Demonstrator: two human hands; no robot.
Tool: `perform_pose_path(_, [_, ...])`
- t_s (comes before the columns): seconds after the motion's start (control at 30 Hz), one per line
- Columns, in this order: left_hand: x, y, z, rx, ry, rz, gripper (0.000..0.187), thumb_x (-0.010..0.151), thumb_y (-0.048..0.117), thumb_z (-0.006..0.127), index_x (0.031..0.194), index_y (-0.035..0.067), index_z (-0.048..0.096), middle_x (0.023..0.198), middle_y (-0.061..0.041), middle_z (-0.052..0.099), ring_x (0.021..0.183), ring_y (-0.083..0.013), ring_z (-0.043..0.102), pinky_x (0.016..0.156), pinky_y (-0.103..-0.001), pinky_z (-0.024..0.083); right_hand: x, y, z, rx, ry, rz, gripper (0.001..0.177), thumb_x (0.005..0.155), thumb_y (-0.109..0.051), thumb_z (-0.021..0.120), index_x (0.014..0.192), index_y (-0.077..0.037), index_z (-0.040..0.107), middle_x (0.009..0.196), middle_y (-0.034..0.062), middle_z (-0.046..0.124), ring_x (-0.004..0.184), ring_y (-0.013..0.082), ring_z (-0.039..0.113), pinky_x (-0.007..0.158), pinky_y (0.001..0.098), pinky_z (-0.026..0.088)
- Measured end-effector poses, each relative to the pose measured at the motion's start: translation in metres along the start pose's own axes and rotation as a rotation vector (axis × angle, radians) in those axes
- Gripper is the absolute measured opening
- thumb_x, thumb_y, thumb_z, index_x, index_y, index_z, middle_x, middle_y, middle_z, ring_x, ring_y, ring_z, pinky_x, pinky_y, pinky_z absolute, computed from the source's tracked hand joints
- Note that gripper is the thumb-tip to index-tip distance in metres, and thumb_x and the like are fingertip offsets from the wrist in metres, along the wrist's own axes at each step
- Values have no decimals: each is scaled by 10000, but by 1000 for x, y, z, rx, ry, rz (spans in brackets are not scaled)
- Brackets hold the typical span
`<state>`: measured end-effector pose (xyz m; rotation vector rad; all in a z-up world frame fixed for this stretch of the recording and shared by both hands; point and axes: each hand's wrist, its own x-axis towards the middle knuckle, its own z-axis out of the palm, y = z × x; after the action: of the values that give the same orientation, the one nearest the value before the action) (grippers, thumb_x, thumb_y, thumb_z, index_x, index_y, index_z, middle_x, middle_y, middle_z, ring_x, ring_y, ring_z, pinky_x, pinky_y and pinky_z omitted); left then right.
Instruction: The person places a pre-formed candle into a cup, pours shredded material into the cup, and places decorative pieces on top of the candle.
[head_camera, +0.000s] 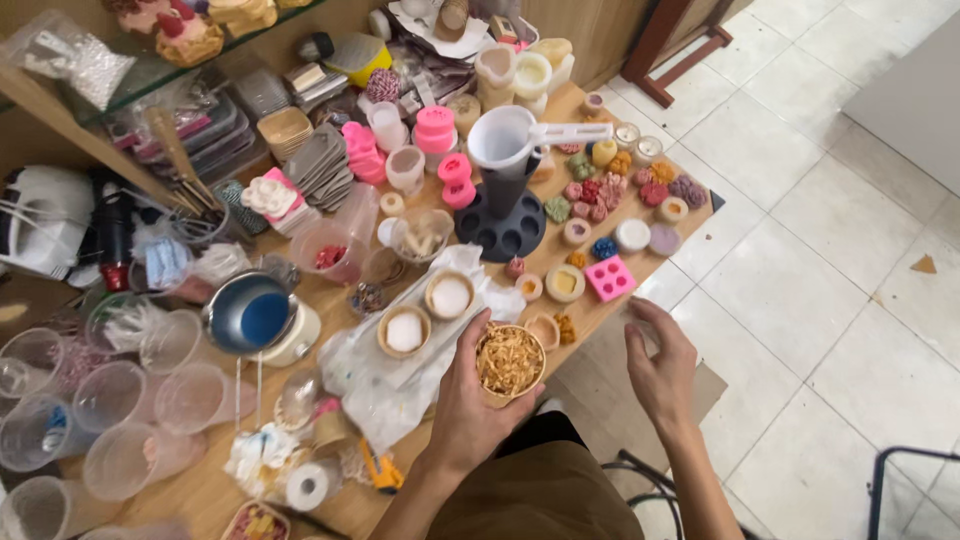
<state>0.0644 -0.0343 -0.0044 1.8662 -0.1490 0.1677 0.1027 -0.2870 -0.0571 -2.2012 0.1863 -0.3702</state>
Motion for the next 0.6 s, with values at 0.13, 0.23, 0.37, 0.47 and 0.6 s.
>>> perform_pose_path(0.13, [41, -7, 34, 0, 28, -74, 971, 739, 208, 900, 1506, -7, 344, 1301, -189, 648, 1157, -290, 700, 972, -379, 561, 92, 79, 12, -141, -58, 12, 412, 897, -111, 691, 1303, -43, 682, 1211, 210, 702, 1095, 350, 685, 929, 413, 526])
perform_pose_path(0.23, [71, -6, 67, 20, 76, -182, 963, 740, 223, 905, 1493, -1, 348, 1298, -188, 653, 1156, -278, 704, 969, -376, 559, 166, 148, 35, -201, -121, -187, 434, 865, -106, 709, 1291, -26, 687, 1168, 230, 717, 1083, 389, 681, 931, 449, 523])
perform_pose_path(0.37, [112, 7, 117, 126, 229, -308, 954, 710, 206, 900, 1484, 34, 371, 1279, -182, 664, 1124, -265, 716, 944, -372, 567, 268, 219, 75, -216, -284, -58, 289, 904, -148, 688, 1176, -61, 737, 1102, 201, 743, 983, 345, 722, 859, 443, 557])
perform_pose_path(0.47, [130, 14, 147, 98, 280, -333, 971, 727, 197, 900, 1499, 43, 330, 1295, -182, 653, 1140, -270, 709, 946, -377, 563, 316, 255, 107, -228, -293, -115, 191, 944, -196, 699, 1080, -89, 778, 1160, 184, 721, 934, 336, 717, 852, 445, 558])
perform_pose_path(0.6, [138, 18, 183, 161, 327, -393, 947, 736, 180, 880, 1506, 65, 342, 1295, -162, 671, 1149, -269, 711, 959, -382, 563, 343, 288, 137, -435, -374, -355, 166, 879, -148, 722, 1015, -152, 817, 1106, 115, 715, 1062, 327, 663, 864, 492, 508])
